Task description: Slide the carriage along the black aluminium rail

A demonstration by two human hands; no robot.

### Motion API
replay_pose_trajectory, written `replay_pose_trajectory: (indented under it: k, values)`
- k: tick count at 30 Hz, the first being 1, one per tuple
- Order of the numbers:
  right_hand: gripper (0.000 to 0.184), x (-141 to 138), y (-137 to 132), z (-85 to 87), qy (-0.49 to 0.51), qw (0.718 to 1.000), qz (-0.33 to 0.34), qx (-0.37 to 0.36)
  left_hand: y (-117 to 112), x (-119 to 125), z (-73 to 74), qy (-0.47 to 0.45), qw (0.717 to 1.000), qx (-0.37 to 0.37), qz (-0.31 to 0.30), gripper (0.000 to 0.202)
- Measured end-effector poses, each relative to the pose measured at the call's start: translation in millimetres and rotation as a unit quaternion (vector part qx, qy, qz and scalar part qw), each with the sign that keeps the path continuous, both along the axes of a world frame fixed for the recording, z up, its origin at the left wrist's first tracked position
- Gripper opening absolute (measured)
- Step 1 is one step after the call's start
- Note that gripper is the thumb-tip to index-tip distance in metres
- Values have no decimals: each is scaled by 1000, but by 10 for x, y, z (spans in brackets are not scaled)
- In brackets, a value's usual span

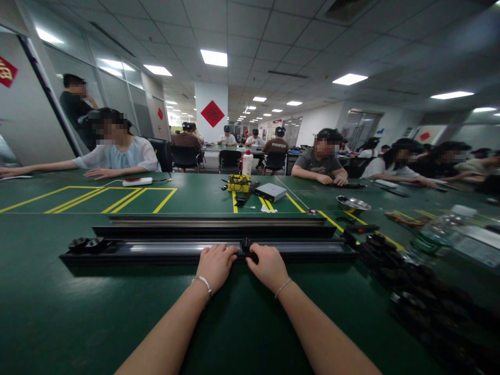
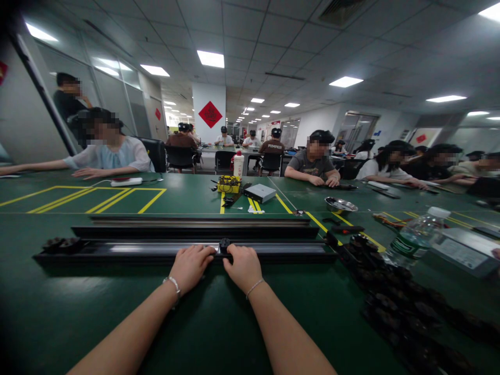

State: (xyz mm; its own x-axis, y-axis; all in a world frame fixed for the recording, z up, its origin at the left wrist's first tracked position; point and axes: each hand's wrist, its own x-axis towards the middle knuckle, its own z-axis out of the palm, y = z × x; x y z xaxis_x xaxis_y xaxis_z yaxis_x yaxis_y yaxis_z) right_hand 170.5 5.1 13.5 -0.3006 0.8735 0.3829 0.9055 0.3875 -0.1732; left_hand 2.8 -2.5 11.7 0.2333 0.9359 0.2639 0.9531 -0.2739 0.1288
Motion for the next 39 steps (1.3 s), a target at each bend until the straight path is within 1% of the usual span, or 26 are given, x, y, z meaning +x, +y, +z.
replay_pose_trajectory:
  k: [5, 11, 17, 24, 28, 34, 39]
  values:
    - [14, 3, -1, -6, 0, 1000, 0, 9, 4, -6, -4, 0, 1000, 6, -5, 27]
    - [14, 15, 1, -6, 1, 1000, -5, 5, 0, 0, 3, -1, 1000, -6, 3, 27]
    - [14, 31, 16, -10, 6, 1000, -5, 6, 3, -8, -6, -1, 1000, 8, -6, 26]
    - [15, 29, 13, -9, -1, 1000, -6, 4, -20, 14, 38, 2, 1000, -13, 4, 27]
    - [14, 31, 21, -16, 3, 1000, -4, 7, -24, 15, 49, 2, 1000, -12, 5, 27]
    - [14, 39, 39, -46, 14, 1000, -3, 12, -10, 5, 15, -4, 1000, -6, 3, 27]
    - [15, 37, 28, -36, 11, 1000, -7, 13, 7, -10, -17, -6, 1000, 15, -8, 26]
